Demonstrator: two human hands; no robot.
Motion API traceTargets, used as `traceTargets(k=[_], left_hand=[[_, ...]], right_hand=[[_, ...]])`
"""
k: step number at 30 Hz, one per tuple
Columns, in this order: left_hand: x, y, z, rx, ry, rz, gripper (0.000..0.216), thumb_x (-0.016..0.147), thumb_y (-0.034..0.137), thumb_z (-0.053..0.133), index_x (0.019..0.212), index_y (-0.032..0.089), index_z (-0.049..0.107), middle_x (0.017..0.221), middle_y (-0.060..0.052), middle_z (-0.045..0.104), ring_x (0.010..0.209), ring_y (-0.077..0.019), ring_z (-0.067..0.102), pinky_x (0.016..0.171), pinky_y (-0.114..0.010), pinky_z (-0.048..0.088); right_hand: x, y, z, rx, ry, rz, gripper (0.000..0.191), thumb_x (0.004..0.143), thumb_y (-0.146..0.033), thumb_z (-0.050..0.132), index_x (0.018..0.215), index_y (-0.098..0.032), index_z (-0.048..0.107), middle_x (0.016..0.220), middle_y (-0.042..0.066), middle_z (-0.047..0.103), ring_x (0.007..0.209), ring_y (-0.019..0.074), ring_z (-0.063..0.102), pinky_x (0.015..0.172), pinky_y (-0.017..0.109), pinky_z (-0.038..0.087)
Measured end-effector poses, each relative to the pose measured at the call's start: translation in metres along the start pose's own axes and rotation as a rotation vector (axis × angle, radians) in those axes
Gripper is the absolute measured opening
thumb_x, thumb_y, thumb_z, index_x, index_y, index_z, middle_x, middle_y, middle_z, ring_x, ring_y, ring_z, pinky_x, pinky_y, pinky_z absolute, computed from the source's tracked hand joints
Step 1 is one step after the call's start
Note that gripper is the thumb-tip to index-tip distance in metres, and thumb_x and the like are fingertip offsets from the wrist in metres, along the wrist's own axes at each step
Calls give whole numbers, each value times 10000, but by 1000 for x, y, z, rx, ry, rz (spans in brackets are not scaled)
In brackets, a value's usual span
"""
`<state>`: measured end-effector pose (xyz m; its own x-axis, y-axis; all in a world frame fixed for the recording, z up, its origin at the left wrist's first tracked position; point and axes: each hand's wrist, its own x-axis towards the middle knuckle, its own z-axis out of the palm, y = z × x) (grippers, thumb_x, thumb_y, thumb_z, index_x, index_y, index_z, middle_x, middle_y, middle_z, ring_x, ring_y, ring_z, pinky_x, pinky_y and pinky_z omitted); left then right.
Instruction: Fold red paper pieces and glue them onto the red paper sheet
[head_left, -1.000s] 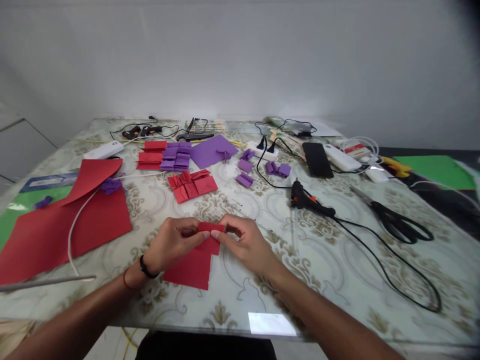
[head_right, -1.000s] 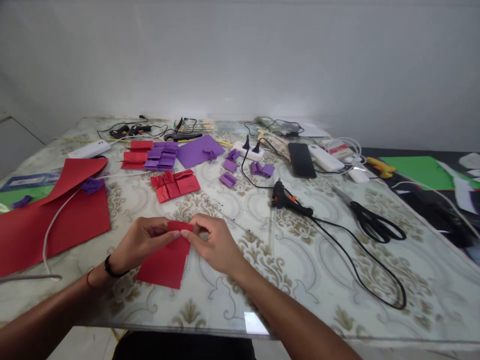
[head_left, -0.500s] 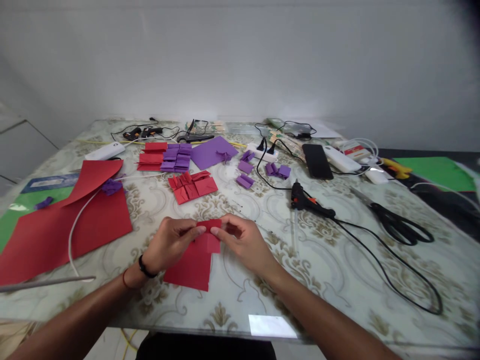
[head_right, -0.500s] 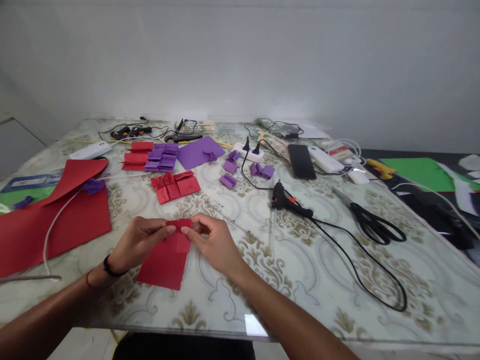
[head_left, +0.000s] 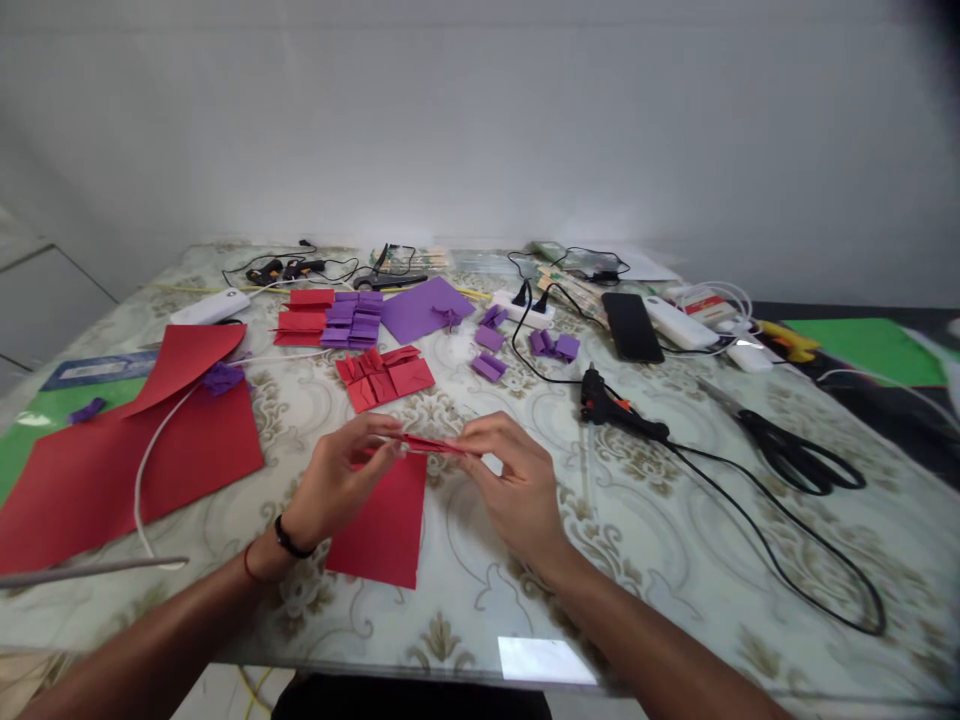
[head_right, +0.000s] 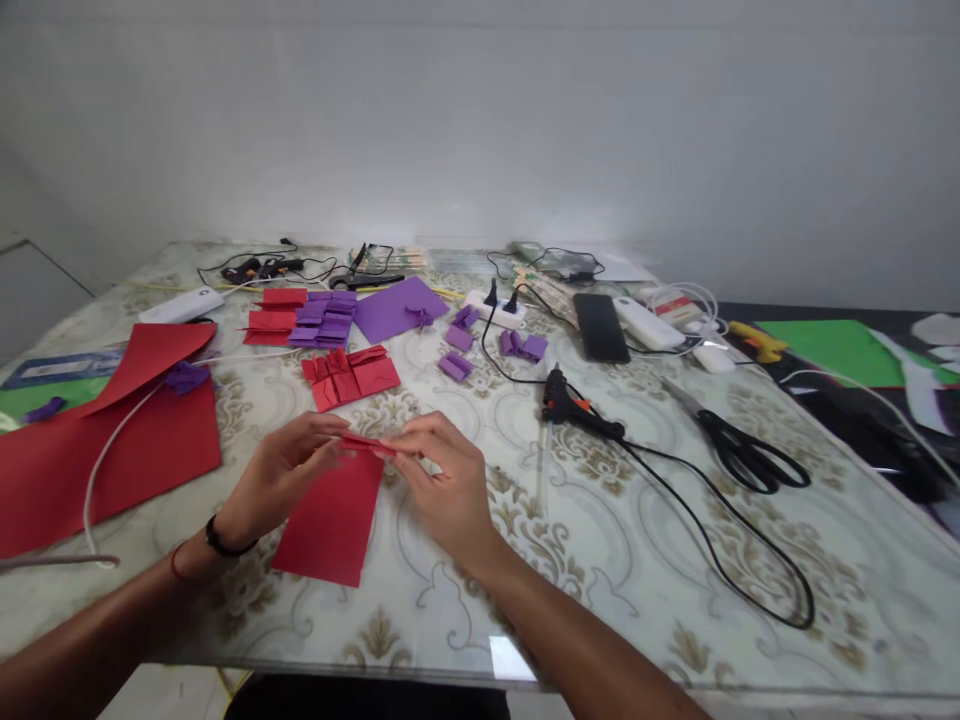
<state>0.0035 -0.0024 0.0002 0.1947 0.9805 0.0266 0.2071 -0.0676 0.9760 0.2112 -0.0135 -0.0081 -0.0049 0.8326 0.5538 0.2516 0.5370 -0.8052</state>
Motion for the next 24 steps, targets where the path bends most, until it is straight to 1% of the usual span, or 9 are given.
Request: traceTargets(k=[2, 4, 6, 8, 10, 14, 17, 19, 24], left_hand=[[1, -3, -2, -138, -30, -92, 377, 939, 489, 586, 912, 133, 707, 857, -103, 775, 721, -208, 731, 732, -320, 571], [2, -6, -2, -310, -159, -224, 552, 966, 599, 465, 809, 122, 696, 725, -117, 756, 626, -218, 717, 678, -339, 571], [3, -8, -2, -433, -284, -294, 630, 959, 654, 427, 782, 116, 704, 713, -132, 753, 621, -230, 716, 656, -347, 571], [2, -7, 0, -468, -332, -285, 546, 939, 607, 532, 813, 114, 729, 741, -115, 759, 645, -213, 710, 668, -329, 571], [2, -5, 1, -448, -300, -241, 366, 887, 482, 692, 866, 122, 753, 752, -76, 762, 661, -180, 697, 678, -290, 567], [2, -1, 0, -301, -185, -177, 273, 817, 386, 789, 890, 124, 770, 735, -57, 771, 652, -168, 698, 651, -271, 569], [2, 0, 0, -185, -159, -122, 287, 831, 407, 766, 879, 124, 768, 743, -70, 784, 669, -188, 712, 667, -294, 582], [2, 1, 0, -138, -175, -93, 283, 838, 408, 750, 887, 130, 765, 774, -75, 792, 694, -195, 718, 680, -297, 581], [-2, -1, 0, 44, -180, -53, 400, 919, 442, 643, 701, 120, 739, 676, -66, 739, 619, -168, 659, 557, -240, 494]], right_hand=[[-1, 0, -4, -67, 24, -102, 189, 917, -123, 647, 912, -254, 784, 817, 44, 704, 725, 182, 650, 642, 319, 520], [-2, 1, -6, -107, -34, -180, 221, 938, -113, 626, 962, -259, 790, 813, 46, 721, 709, 176, 658, 633, 319, 527], [-3, 2, -6, -144, -103, -236, 219, 952, -126, 622, 980, -261, 793, 829, 52, 734, 724, 179, 672, 644, 323, 539], [-3, 3, -5, -176, -144, -266, 226, 960, -127, 613, 984, -261, 793, 853, 57, 738, 753, 183, 684, 661, 326, 548], [-3, 2, -2, -180, -170, -261, 250, 964, -110, 587, 992, -258, 787, 886, 59, 743, 791, 185, 692, 698, 332, 556], [-2, -1, 0, -85, -221, -81, 283, 974, -113, 510, 1020, -249, 754, 992, 69, 746, 907, 202, 702, 809, 357, 565], [0, 1, -1, 86, -230, 239, 167, 986, -248, 540, 1050, -218, 691, 940, 59, 725, 792, 183, 694, 701, 309, 569], [2, 4, -2, 181, -260, 389, 178, 961, -345, 598, 1032, -200, 672, 887, 43, 703, 735, 169, 672, 649, 281, 556], [5, 5, 0, 185, -354, 430, 187, 895, -359, 674, 830, -184, 680, 738, 13, 674, 689, 158, 620, 671, 278, 509]])
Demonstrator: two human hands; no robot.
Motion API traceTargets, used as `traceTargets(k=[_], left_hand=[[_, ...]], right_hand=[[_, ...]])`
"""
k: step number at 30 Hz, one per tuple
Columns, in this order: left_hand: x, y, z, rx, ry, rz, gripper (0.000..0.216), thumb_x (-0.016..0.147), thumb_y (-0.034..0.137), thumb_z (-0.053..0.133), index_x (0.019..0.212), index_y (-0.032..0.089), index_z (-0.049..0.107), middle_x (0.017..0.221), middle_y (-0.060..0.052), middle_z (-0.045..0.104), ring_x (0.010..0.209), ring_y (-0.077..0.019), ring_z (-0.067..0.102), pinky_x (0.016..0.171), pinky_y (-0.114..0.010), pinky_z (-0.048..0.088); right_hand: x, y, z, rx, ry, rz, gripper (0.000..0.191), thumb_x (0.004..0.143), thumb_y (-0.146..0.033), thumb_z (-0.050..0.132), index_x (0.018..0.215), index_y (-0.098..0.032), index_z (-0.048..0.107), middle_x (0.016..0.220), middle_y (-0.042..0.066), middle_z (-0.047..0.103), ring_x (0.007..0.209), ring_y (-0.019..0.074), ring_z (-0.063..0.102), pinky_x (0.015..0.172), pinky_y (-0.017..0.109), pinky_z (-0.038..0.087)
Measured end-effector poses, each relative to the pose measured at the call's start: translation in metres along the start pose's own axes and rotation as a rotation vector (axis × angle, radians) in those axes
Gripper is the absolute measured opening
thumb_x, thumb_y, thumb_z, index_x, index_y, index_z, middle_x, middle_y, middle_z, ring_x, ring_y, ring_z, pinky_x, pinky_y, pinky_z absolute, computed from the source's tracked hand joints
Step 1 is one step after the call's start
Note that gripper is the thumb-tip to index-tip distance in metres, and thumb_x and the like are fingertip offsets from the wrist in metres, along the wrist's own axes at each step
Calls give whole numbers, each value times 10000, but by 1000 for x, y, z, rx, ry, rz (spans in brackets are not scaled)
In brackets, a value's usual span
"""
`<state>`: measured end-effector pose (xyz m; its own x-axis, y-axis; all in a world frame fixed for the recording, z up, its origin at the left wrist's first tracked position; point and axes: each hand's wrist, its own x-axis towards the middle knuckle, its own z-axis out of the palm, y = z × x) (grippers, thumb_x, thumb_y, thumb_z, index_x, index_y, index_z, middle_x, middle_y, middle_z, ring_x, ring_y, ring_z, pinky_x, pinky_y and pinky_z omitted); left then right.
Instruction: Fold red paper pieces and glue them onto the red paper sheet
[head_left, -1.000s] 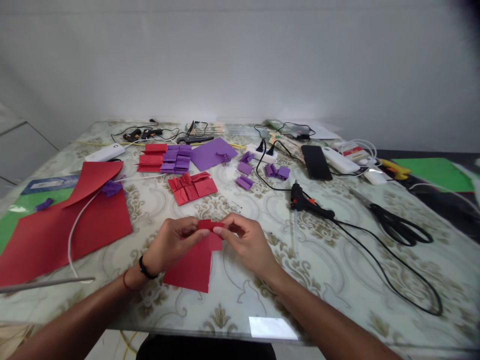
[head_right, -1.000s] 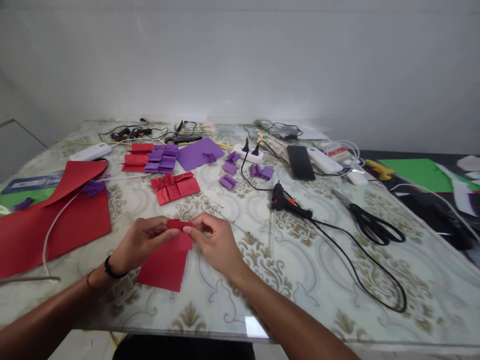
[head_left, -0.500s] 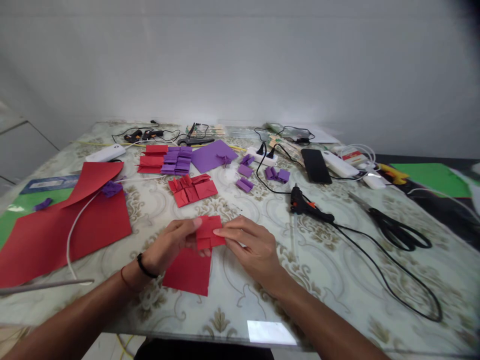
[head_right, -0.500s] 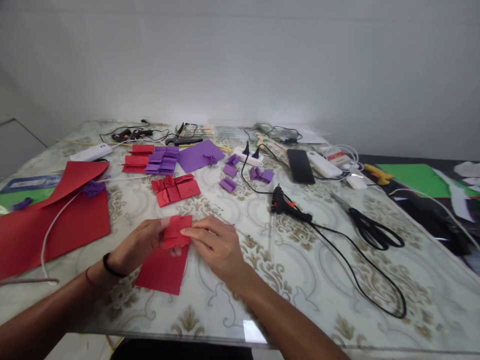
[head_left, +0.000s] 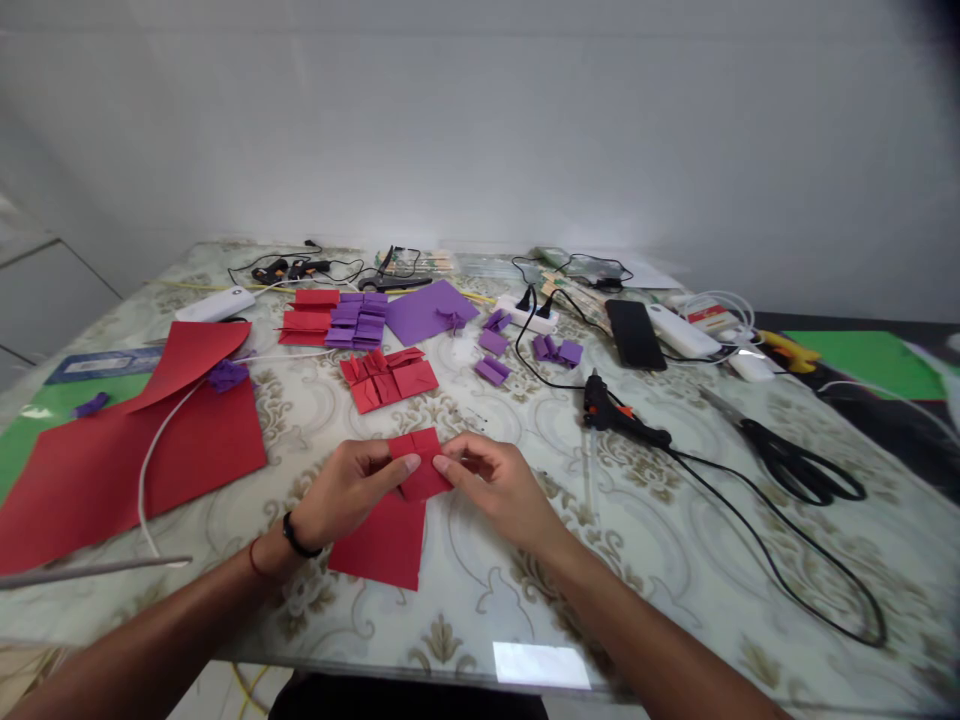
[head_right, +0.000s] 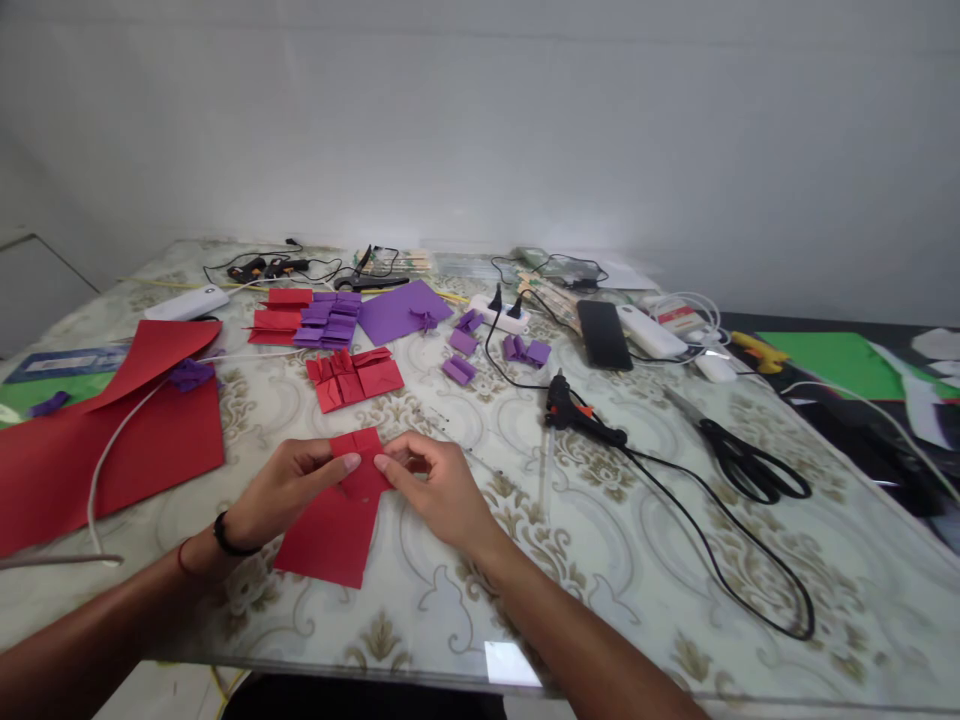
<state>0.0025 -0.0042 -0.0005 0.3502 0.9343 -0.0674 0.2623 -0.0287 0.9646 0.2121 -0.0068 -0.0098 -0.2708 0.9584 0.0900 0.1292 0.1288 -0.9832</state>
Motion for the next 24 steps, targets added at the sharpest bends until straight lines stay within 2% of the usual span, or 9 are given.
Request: traceTargets(k=[3, 9, 12, 17, 21, 24], left_hand=[[-2, -2, -1, 37, -2, 13, 432, 921, 457, 644, 653, 126, 717, 616, -48, 692, 591, -160, 626, 515, -226, 451], [-1, -6, 1, -65, -43, -8, 360, 894, 451, 675, 735, 128, 671, 614, -13, 611, 549, -127, 536, 481, -207, 389], [-2, -6, 1, 12, -57, 4, 329, 895, 411, 671, 723, 130, 656, 601, 9, 554, 538, -108, 481, 475, -199, 346], [-4, 1, 1, 178, -98, 110, 276, 944, 339, 602, 789, 129, 691, 677, -3, 599, 607, -116, 500, 543, -211, 378], [-5, 7, 1, 318, -124, 234, 264, 953, 263, 577, 742, 139, 676, 621, 23, 564, 577, -100, 465, 570, -219, 359], [-6, 8, 1, 374, -131, 290, 225, 924, 222, 608, 730, 143, 688, 600, 35, 566, 561, -89, 446, 586, -219, 352]], right_hand=[[-1, -3, 0, -17, -13, -11, 184, 893, -344, 669, 796, -188, 667, 693, -2, 645, 653, 150, 584, 642, 270, 473], [-3, -4, 0, -34, -94, -30, 197, 917, -299, 628, 754, -198, 584, 681, -24, 572, 646, 136, 532, 632, 254, 437], [-4, 0, 2, -36, -122, -23, 169, 916, -288, 625, 780, -198, 580, 709, -23, 568, 666, 136, 538, 642, 247, 451], [-5, 2, 4, -36, -141, -19, 125, 896, -260, 623, 797, -186, 607, 716, -18, 592, 680, 139, 552, 672, 251, 470], [-5, -2, 4, -49, -144, -8, 27, 826, -190, 635, 803, -189, 623, 713, -25, 601, 673, 138, 548, 664, 249, 455], [-6, -6, 4, -70, -164, 4, 70, 760, -136, 640, 740, -190, 602, 692, -36, 583, 660, 131, 530, 641, 241, 424]])
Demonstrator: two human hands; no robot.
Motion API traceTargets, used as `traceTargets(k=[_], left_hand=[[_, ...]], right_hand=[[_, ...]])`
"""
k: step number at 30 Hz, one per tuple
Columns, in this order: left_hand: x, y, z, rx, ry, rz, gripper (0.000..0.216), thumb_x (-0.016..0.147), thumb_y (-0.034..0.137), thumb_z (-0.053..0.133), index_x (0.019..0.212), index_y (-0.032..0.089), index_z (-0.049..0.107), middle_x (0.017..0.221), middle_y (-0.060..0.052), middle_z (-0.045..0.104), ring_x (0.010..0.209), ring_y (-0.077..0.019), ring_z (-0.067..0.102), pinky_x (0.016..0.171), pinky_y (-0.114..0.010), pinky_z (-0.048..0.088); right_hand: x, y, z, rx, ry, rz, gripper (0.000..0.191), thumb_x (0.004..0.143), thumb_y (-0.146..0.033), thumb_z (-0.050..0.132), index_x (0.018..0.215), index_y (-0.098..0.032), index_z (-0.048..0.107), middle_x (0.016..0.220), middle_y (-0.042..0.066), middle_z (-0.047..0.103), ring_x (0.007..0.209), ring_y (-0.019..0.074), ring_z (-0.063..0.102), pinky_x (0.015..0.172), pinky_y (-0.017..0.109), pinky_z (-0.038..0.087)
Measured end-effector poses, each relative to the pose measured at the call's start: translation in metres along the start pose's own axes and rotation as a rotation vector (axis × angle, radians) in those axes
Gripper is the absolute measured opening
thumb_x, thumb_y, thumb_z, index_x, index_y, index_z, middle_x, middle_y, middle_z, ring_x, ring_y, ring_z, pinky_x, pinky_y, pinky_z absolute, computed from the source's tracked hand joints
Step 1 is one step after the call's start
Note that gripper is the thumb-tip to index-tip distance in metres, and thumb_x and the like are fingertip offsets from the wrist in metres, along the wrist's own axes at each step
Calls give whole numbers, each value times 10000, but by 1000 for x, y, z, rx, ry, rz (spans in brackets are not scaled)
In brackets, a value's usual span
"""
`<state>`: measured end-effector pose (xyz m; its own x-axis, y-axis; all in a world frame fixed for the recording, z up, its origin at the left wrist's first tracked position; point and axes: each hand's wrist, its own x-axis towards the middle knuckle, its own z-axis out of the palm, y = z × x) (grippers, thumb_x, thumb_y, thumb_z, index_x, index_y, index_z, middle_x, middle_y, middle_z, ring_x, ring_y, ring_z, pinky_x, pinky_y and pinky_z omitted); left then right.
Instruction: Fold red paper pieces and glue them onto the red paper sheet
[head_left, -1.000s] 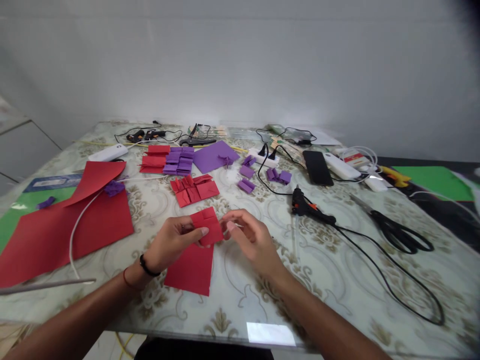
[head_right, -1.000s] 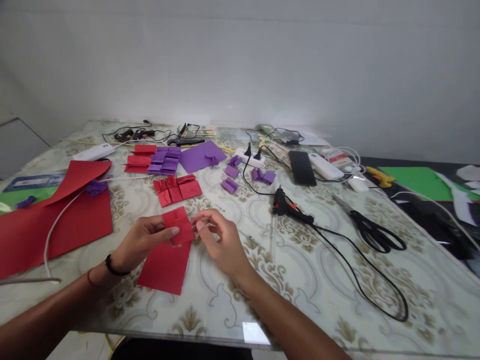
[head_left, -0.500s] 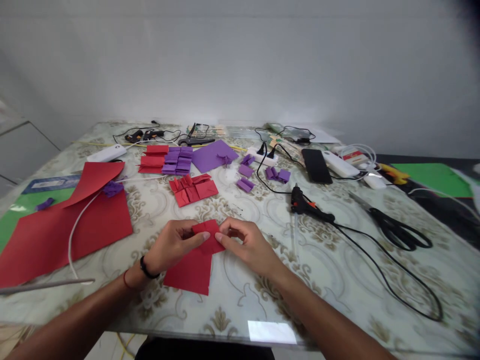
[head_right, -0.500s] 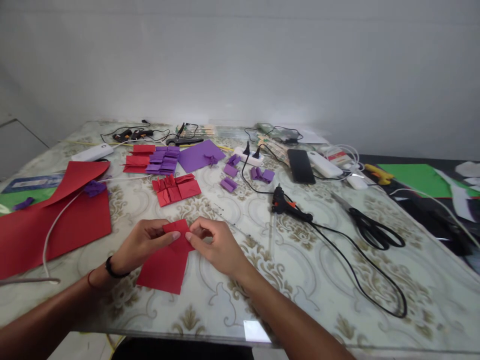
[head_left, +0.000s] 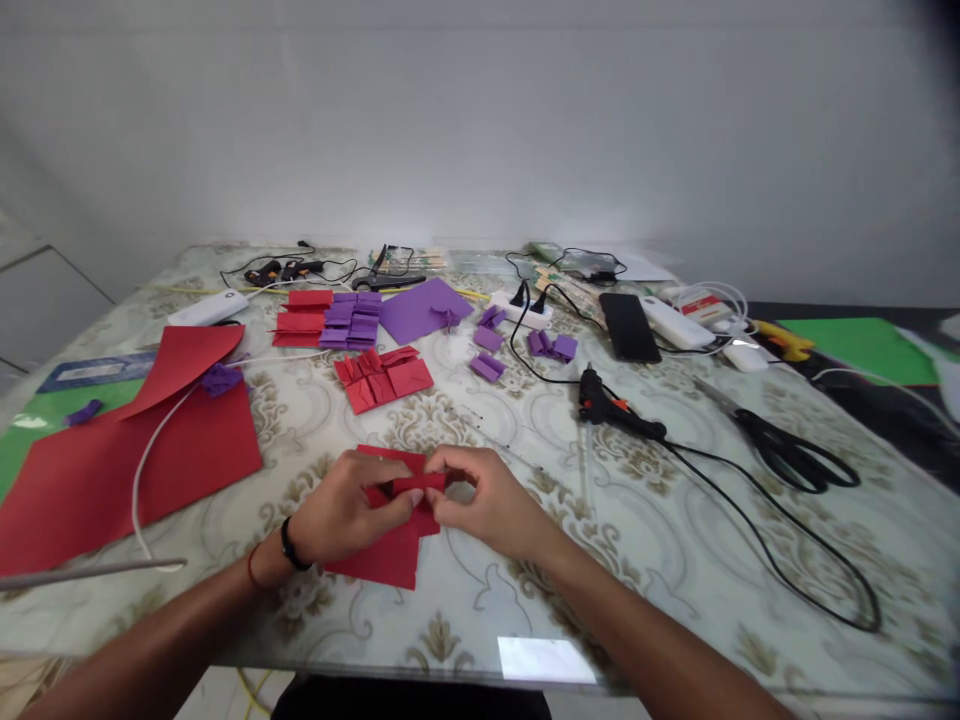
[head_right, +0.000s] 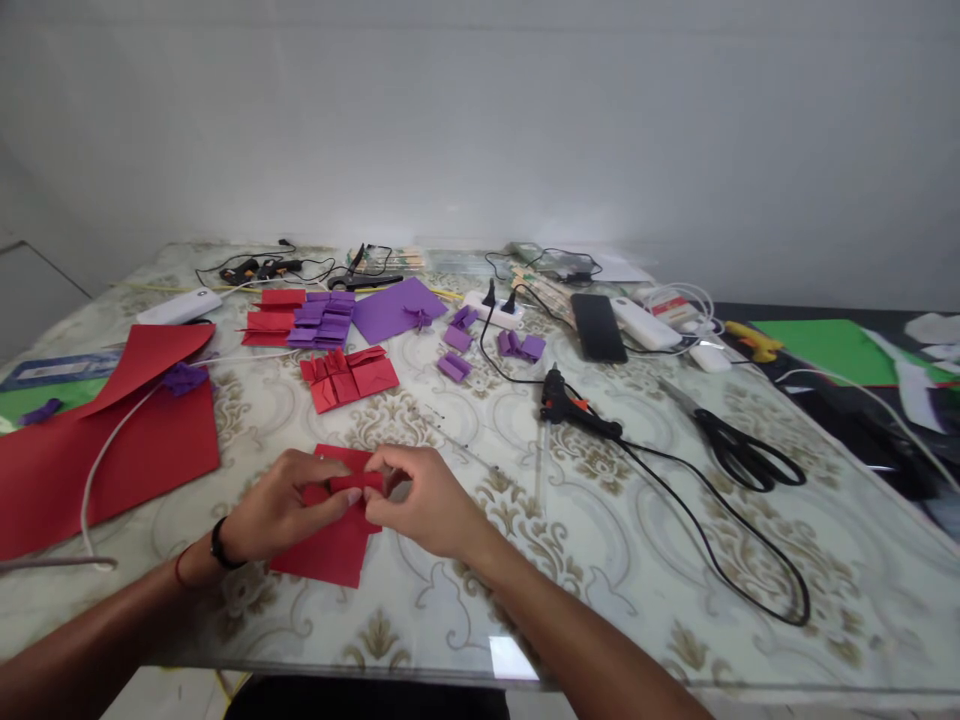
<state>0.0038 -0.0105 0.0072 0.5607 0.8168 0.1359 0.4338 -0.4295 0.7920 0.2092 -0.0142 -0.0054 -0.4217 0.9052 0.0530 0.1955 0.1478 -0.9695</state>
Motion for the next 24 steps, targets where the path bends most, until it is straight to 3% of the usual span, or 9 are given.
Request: traceTargets(k=[10, 14, 19, 24], left_hand=[[-2, -6, -5, -8, 20, 46, 292, 871, 198, 637, 591, 138, 576, 536, 59, 393, 526, -78, 326, 536, -236, 280], [-1, -6, -8, -64, 61, 2, 295, 915, 228, 611, 635, 134, 605, 566, 44, 480, 545, -82, 383, 540, -221, 322], [1, -4, -6, -99, 30, -33, 198, 936, 250, 614, 798, 146, 710, 716, 0, 669, 651, -115, 566, 634, -215, 432], [1, -7, -3, -262, 71, -94, 94, 891, 224, 642, 895, 143, 690, 854, -44, 688, 779, -165, 629, 726, -257, 494]], right_hand=[[0, 3, -7, 41, -55, -14, 130, 698, -95, 618, 670, -192, 535, 631, -56, 517, 614, 113, 453, 592, 239, 371], [3, 6, -15, 69, -5, -16, 89, 704, -115, 595, 701, -192, 550, 656, -39, 538, 625, 127, 481, 623, 258, 408], [3, 4, -11, 98, -42, -65, 59, 826, -226, 624, 861, -181, 611, 726, -18, 569, 686, 148, 533, 670, 273, 438], [3, 5, -3, -10, 18, -103, 157, 860, -223, 640, 726, -187, 567, 686, -23, 559, 658, 136, 510, 652, 262, 413]])
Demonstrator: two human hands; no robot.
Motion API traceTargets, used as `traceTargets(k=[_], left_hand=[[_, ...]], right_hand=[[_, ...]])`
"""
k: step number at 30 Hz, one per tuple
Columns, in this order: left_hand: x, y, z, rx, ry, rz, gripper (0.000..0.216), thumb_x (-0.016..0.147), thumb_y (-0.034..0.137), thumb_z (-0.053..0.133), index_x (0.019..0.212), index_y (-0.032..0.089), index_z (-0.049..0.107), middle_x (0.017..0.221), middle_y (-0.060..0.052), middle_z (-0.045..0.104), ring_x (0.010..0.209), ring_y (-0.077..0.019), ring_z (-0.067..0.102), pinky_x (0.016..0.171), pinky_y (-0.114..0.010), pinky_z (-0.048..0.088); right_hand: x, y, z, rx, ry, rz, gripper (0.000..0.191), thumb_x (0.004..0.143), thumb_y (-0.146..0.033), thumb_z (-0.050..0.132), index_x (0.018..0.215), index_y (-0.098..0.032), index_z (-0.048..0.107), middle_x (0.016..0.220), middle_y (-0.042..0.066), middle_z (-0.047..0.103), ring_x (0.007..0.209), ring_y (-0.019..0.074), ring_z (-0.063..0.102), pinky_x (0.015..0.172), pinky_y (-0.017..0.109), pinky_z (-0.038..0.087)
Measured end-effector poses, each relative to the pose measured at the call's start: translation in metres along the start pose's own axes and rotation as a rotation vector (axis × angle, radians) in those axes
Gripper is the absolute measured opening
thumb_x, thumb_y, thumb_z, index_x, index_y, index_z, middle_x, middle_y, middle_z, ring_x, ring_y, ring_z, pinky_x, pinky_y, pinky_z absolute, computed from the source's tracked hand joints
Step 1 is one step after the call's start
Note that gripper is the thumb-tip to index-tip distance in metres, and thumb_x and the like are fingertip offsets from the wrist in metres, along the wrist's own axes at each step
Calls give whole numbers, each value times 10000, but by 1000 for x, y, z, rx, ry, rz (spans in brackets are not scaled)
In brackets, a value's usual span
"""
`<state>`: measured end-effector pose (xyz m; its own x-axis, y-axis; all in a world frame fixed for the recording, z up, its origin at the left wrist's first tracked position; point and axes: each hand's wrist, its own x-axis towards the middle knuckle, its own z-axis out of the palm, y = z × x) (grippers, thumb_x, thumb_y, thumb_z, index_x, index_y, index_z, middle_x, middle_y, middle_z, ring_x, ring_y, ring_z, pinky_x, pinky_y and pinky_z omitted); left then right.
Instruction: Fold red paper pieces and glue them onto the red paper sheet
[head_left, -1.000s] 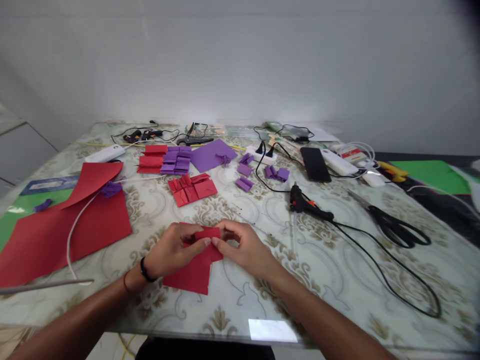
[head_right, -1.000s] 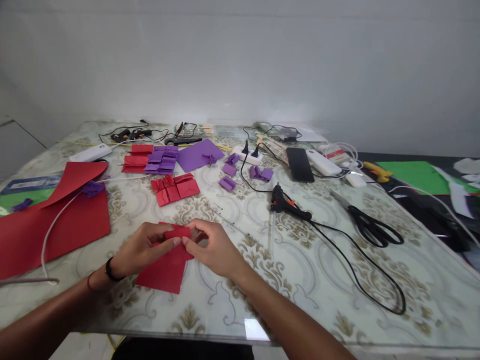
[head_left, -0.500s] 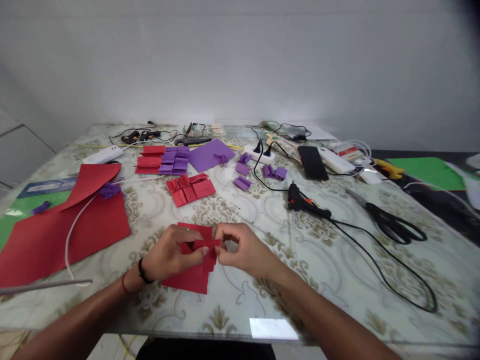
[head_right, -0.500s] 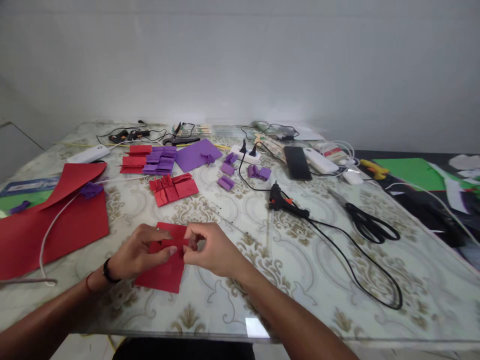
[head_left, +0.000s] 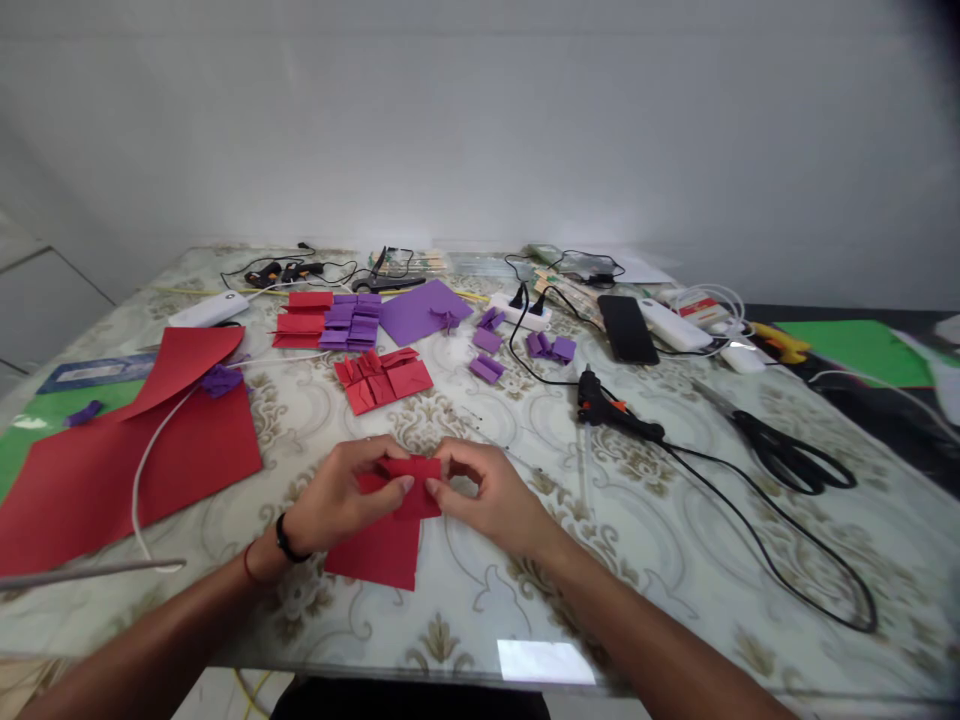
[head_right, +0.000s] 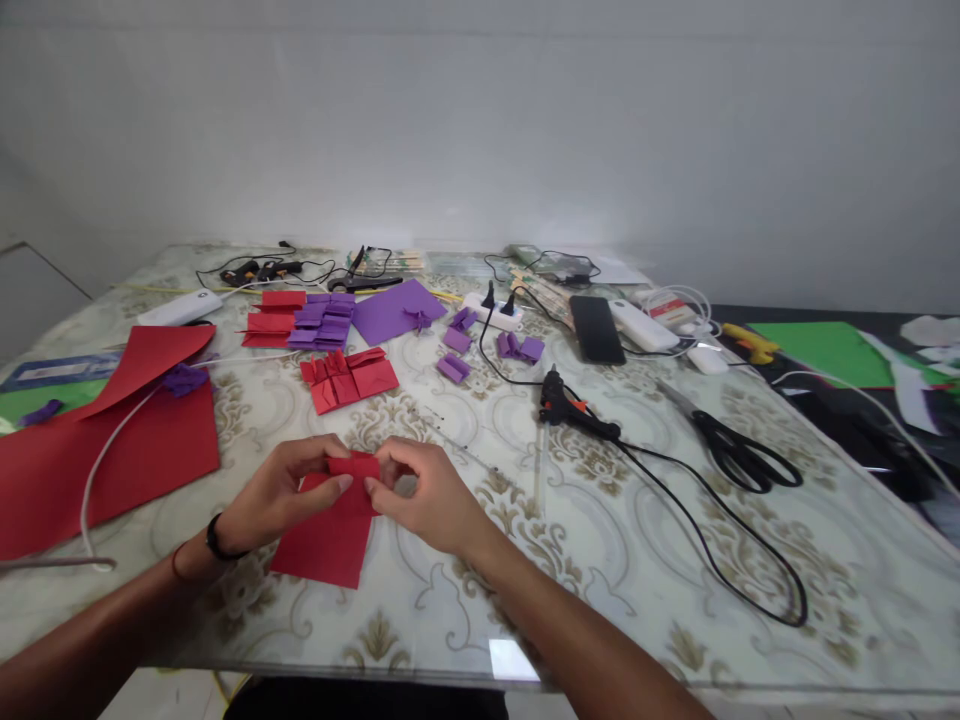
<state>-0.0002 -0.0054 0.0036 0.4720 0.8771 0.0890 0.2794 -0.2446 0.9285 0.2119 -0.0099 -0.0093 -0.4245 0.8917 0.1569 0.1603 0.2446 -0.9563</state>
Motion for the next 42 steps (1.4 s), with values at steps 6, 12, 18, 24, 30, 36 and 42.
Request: traceTargets(k=[6, 12, 18, 24, 30, 36, 42], left_hand=[[1, 0, 5, -125, -30, -47, 53, 797, 186, 624, 836, 149, 626, 796, -19, 620, 735, -153, 572, 700, -265, 474], [1, 4, 9, -106, -60, -76, 69, 734, 142, 581, 798, 161, 597, 803, -25, 647, 767, -171, 594, 735, -286, 486], [2, 4, 9, -91, -62, -87, 57, 733, 159, 596, 789, 163, 601, 769, -15, 631, 742, -164, 593, 716, -276, 487], [2, 3, 8, -75, -58, -91, 68, 724, 167, 593, 790, 153, 608, 788, -32, 656, 749, -174, 614, 707, -278, 497], [2, 3, 6, -156, -67, -126, 107, 739, 165, 627, 838, 138, 655, 793, -17, 660, 718, -144, 609, 681, -248, 493], [6, -6, -8, -203, 1, -127, 58, 739, 109, 658, 778, 145, 637, 742, -5, 664, 701, -138, 633, 683, -242, 506], [11, -5, -16, -302, 43, -127, 158, 872, 297, 679, 847, 157, 610, 801, -44, 711, 774, -185, 701, 749, -299, 551]], right_hand=[[-1, -2, 5, -118, 37, -65, 33, 848, -170, 655, 821, -187, 660, 770, -9, 624, 733, 152, 566, 713, 268, 419], [-4, -1, 11, -138, 53, -66, 85, 770, -113, 675, 797, -193, 666, 750, -26, 623, 710, 141, 555, 692, 254, 405], [-4, -2, 14, -174, 65, -47, 100, 736, -102, 664, 785, -188, 656, 728, -32, 607, 688, 137, 534, 669, 254, 388], [-5, -5, 14, -165, 92, -35, 95, 726, -107, 641, 777, -187, 642, 723, -33, 600, 681, 134, 529, 671, 252, 397], [-6, -7, 14, -153, 121, -5, 62, 733, -133, 635, 745, -191, 618, 694, -40, 575, 660, 130, 505, 646, 249, 388], [-4, -10, 4, -133, 168, -2, 55, 741, -150, 609, 718, -194, 585, 670, -38, 536, 641, 129, 468, 638, 254, 382], [-3, -7, -4, -101, 237, 13, 47, 776, -176, 610, 736, -192, 593, 675, -31, 532, 652, 135, 480, 628, 253, 386]])
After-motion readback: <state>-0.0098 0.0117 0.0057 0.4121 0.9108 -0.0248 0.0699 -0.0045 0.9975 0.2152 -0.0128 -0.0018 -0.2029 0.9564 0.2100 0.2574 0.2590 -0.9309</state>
